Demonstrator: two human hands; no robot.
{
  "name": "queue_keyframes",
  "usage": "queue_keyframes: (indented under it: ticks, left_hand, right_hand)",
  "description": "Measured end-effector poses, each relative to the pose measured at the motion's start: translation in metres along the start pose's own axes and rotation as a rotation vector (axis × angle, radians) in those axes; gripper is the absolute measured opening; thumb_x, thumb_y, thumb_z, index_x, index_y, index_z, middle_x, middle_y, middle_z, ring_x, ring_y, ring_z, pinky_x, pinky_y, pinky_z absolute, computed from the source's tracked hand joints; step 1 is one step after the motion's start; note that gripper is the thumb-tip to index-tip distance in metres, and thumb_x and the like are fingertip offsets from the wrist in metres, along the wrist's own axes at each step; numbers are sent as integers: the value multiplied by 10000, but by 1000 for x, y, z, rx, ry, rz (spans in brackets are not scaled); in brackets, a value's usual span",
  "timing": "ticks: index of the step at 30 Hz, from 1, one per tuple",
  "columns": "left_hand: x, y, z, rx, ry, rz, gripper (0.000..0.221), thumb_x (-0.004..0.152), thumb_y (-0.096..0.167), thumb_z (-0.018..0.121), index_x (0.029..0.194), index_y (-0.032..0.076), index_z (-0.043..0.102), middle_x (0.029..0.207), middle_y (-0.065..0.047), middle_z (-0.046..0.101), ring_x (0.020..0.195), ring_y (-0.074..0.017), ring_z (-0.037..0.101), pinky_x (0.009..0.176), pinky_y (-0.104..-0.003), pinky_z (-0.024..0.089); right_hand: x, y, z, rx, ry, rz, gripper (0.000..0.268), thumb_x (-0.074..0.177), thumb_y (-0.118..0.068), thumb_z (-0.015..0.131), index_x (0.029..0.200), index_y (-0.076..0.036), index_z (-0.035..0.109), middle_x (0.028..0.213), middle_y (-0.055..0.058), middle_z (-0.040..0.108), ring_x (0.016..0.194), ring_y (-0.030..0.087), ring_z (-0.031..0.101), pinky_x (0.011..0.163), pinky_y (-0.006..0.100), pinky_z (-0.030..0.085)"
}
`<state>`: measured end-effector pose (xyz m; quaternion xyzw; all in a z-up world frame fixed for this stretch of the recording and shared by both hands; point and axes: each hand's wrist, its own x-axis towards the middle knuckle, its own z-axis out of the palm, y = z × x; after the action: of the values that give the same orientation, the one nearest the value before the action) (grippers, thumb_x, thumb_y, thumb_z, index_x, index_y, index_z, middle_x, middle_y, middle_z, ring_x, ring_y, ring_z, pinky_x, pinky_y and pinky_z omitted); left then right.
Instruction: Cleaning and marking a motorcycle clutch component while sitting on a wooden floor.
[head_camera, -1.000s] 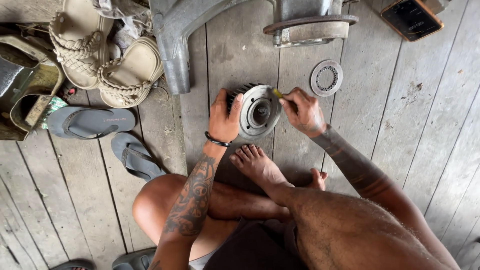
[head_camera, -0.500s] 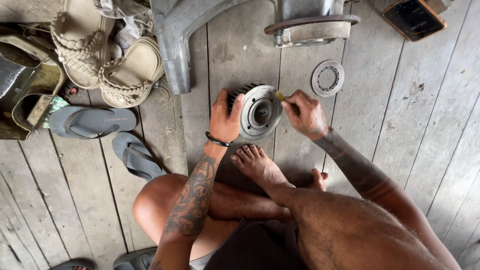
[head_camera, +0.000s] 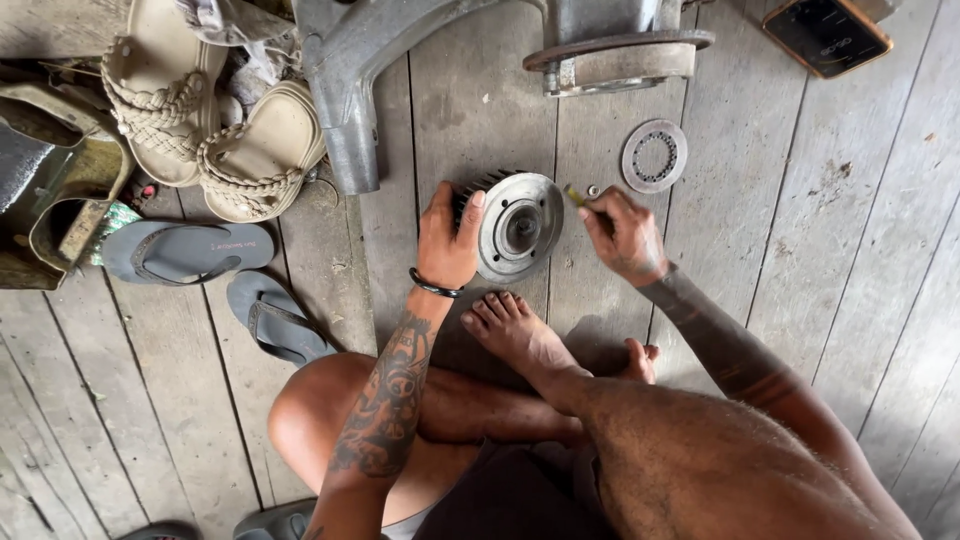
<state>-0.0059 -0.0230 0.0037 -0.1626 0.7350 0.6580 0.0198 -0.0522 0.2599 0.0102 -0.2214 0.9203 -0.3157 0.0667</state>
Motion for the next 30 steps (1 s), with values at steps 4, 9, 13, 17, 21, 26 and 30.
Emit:
queue_keyframes:
  ticks: [4,9,13,17,21,26,30]
  left_hand:
    - [0,2,0,-11,12,17,424,1050,441,539,963,28,582,802,-236,581,843,-450,660,758,-471,526]
    - [0,1,0,-17,4,13,438,1058,450,533,965,25,586,805,-238,586,840,-429,668,756,-472,529]
    - [2,3,1,-26,38,14,460,1057,451,543,967,1,588,815,-260,598,848,-444,668,761,-484,529]
    - [2,3,-1,-1,17,29,455,1057,465,531,962,23,582,793,-234,578,822,-428,664,739,-469,525]
    - [-2,10,-2,-3,23,34,454,1056,443,544,955,1,580,789,-254,583,817,-445,664,732,-483,526]
    - [-2,5,-1,7,0,7,460,1053,464,525,972,14,575,807,-241,584,832,-437,663,749,-475,525]
    - [-3,8,-1,-6,3,-6,448,1044,458,543,985,15,581,819,-249,582,862,-460,662,760,-479,526]
  right_hand:
    - [5,-2,3,21,-5,-13,94,1024,-88,689,968,-19,661,754,167,652,565,311,668,467,388,517]
    - [8,-26,7,-33,1,-37,92,1023,-132,700,982,-52,681,784,132,658,633,373,692,484,396,536]
    - [29,-1,1,-46,63,-66,108,1022,-104,719,981,-14,674,791,171,652,662,392,696,506,433,532]
    - [24,16,19,-25,-26,-98,131,1048,-129,659,962,-30,664,749,135,641,577,307,669,473,387,529]
    - [49,-7,-9,-55,-1,-126,112,1079,-89,641,1004,-6,640,754,165,608,603,391,668,447,409,511]
    - [26,6,7,-33,-48,-122,102,1026,-116,683,967,-34,668,759,143,644,596,348,685,459,403,519]
    - [21,19,-12,-110,-35,-52,106,1030,-130,711,986,-38,681,784,137,652,621,350,687,476,402,525]
